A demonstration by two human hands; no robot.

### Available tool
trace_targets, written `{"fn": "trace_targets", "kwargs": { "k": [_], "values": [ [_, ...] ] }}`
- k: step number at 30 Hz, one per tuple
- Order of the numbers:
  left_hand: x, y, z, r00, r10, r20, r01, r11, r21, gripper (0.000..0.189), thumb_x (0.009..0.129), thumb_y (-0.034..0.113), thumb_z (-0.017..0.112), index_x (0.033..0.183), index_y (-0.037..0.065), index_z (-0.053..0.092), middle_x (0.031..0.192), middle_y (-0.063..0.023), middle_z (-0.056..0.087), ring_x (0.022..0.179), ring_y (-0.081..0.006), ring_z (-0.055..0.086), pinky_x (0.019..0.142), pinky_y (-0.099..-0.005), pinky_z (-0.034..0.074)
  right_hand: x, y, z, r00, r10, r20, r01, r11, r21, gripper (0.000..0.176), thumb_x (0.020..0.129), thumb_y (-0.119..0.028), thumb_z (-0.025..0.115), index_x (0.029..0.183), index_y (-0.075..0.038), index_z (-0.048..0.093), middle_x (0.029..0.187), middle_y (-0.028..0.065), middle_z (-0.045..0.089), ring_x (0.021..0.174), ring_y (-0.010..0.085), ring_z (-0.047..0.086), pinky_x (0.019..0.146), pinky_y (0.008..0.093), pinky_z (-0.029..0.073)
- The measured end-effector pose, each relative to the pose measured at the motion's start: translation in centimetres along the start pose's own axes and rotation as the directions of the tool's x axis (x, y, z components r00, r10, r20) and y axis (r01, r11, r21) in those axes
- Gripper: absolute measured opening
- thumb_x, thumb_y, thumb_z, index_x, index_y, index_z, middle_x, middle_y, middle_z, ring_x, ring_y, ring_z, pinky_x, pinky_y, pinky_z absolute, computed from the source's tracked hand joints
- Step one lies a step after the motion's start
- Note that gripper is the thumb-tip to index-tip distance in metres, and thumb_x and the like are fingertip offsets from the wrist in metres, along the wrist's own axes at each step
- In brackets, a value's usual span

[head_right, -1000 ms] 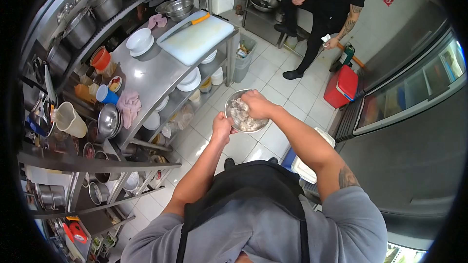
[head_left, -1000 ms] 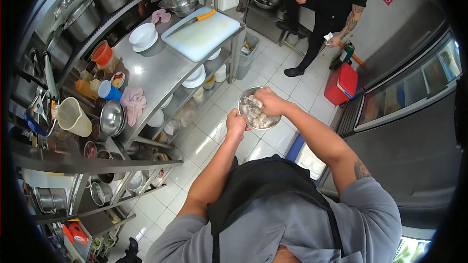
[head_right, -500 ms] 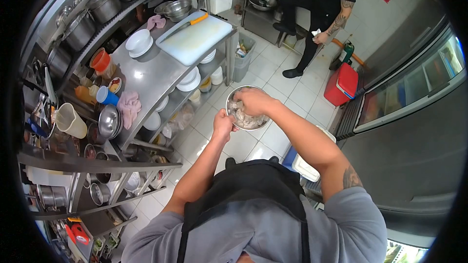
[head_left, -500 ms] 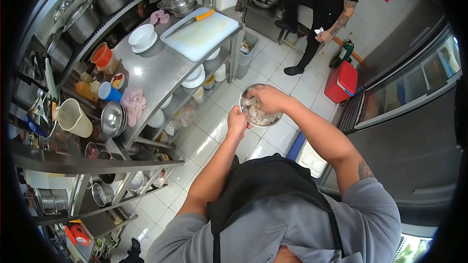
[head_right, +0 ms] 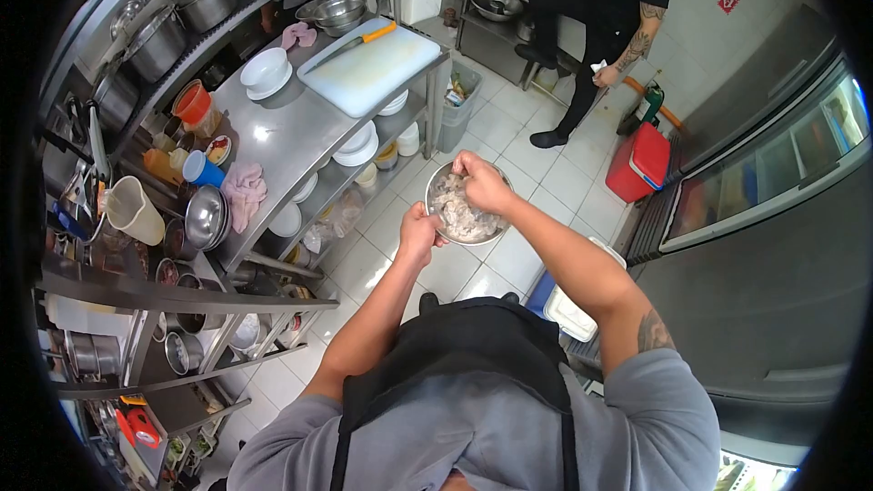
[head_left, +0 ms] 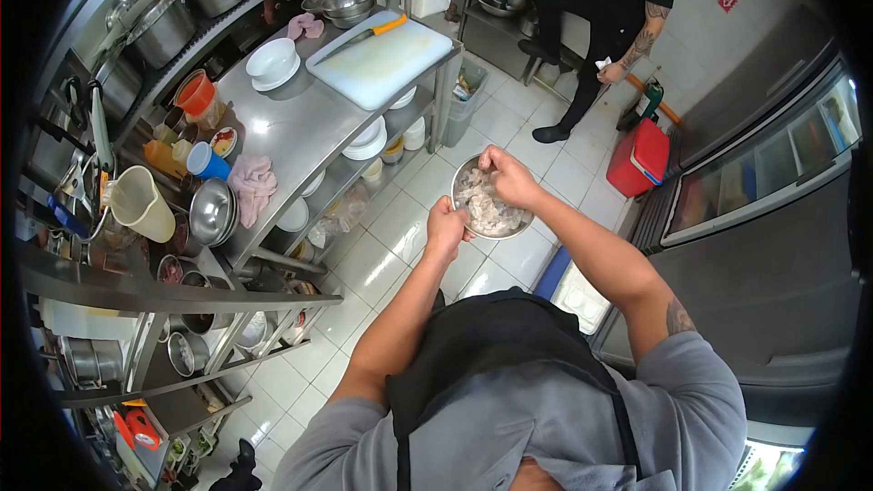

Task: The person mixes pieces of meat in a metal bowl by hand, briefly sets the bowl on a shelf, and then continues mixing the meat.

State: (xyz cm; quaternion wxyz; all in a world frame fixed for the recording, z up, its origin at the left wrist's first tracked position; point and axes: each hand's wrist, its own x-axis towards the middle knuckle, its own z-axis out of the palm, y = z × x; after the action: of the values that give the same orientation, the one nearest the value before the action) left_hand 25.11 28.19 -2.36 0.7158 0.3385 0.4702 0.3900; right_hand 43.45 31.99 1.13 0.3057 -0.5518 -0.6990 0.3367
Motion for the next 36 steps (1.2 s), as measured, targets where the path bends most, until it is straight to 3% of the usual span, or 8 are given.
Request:
{"fn": "trace_targets", "kwargs": {
  "k": [7, 14, 17, 22, 26, 29, 34, 36],
  "values": [
    [-0.1, 0.4, -0.1, 0.999, 0.037, 0.033, -0.036, 0.999, -0.038, 0.013, 0.078, -0.005, 0.054, 0.082, 0.006, 0.046, 0.065, -0.0092, 0.058, 0.041, -0.0156, 0.053, 0.034, -0.0275, 0.041, -2.4, -3.5, -1.6, 0.972, -0.129, 0.195, 0.215, 0.821, -0.528, 0.054, 0.069, 0.000, 0.069, 0.120, -0.008, 0.055, 0.128, 0.0182, 0.050, 0.121, 0.0393, 0.050, 0.097, 0.0454, 0.045],
    [-0.1, -0.8, 1.3, 0.999, 0.025, 0.035, -0.026, 0.999, 0.022, 0.010, 0.079, -0.005, 0.052, 0.084, 0.003, 0.049, 0.066, -0.0101, 0.059, 0.041, -0.0159, 0.053, 0.034, -0.0275, 0.041, -1.6, -2.9, 0.1, 0.974, 0.207, 0.089, -0.102, 0.757, -0.645, 0.049, 0.073, -0.009, 0.069, 0.120, -0.013, 0.058, 0.111, 0.0211, 0.062, 0.099, 0.0398, 0.065, 0.086, 0.0473, 0.051],
    [-0.4, -0.7, 1.1, 1.000, -0.013, -0.017, 0.014, 0.999, 0.052, 0.009, 0.080, -0.005, 0.050, 0.085, 0.003, 0.049, 0.066, -0.0101, 0.059, 0.041, -0.0161, 0.053, 0.035, -0.0281, 0.042, -1.5, -2.5, -0.8, 0.974, 0.195, 0.112, -0.091, 0.795, -0.599, 0.044, 0.072, -0.007, 0.067, 0.116, -0.012, 0.058, 0.108, 0.0205, 0.063, 0.103, 0.0407, 0.062, 0.088, 0.0477, 0.050],
    [0.6, -0.5, -0.2, 0.997, 0.024, -0.071, -0.024, 1.000, -0.012, 0.010, 0.080, -0.004, 0.051, 0.084, 0.004, 0.047, 0.065, -0.0101, 0.057, 0.041, -0.0166, 0.053, 0.035, -0.0293, 0.044, -3.4, 1.0, -0.1, 0.955, -0.133, 0.266, 0.258, 0.815, -0.519, 0.080, 0.067, -0.018, 0.076, 0.140, -0.011, 0.044, 0.134, 0.0247, 0.047, 0.120, 0.0418, 0.053, 0.101, 0.0432, 0.046],
    [0.0, -0.5, 0.8, 0.997, 0.049, -0.067, -0.049, 0.999, 0.013, 0.012, 0.079, -0.005, 0.052, 0.082, 0.004, 0.045, 0.064, -0.0104, 0.056, 0.042, -0.0166, 0.053, 0.034, -0.0300, 0.044, -2.6, -2.5, 0.4, 0.964, 0.220, 0.152, -0.109, 0.843, -0.528, 0.070, 0.073, -0.012, 0.070, 0.139, -0.013, 0.045, 0.125, 0.0243, 0.052, 0.110, 0.0426, 0.059, 0.093, 0.0466, 0.050],
    [0.3, -0.6, 1.0, 0.997, 0.038, -0.071, -0.036, 0.999, 0.024, 0.014, 0.079, -0.005, 0.052, 0.079, 0.005, 0.043, 0.063, -0.0100, 0.055, 0.041, -0.0166, 0.053, 0.034, -0.0305, 0.043, -1.1, -1.2, -0.3, 0.967, 0.202, 0.153, -0.049, 0.742, -0.669, 0.068, 0.074, -0.007, 0.067, 0.137, -0.013, 0.045, 0.114, 0.0241, 0.056, 0.105, 0.0426, 0.062, 0.089, 0.0482, 0.050],
    [1.2, -0.9, 0.1, 0.994, 0.048, -0.096, -0.045, 0.998, 0.035, 0.013, 0.079, -0.006, 0.051, 0.081, 0.006, 0.045, 0.065, -0.0107, 0.057, 0.042, -0.0169, 0.054, 0.035, -0.0285, 0.043, -0.2, -4.1, -2.0, 0.920, 0.057, 0.387, 0.095, 0.928, -0.361, 0.077, 0.070, -0.011, 0.071, 0.142, -0.014, 0.044, 0.132, 0.0262, 0.054, 0.124, 0.0390, 0.052, 0.104, 0.0435, 0.044],
    [1.1, -0.6, -0.1, 0.997, 0.040, -0.068, -0.040, 0.999, -0.001, 0.014, 0.078, -0.006, 0.051, 0.081, 0.006, 0.044, 0.065, -0.0107, 0.057, 0.042, -0.0166, 0.054, 0.035, -0.0278, 0.042, -0.4, -3.2, -2.1, 0.938, -0.036, 0.346, 0.208, 0.857, -0.473, 0.082, 0.070, -0.012, 0.074, 0.145, -0.014, 0.041, 0.127, 0.0252, 0.056, 0.124, 0.0387, 0.051, 0.108, 0.0439, 0.040]
  ]
}}
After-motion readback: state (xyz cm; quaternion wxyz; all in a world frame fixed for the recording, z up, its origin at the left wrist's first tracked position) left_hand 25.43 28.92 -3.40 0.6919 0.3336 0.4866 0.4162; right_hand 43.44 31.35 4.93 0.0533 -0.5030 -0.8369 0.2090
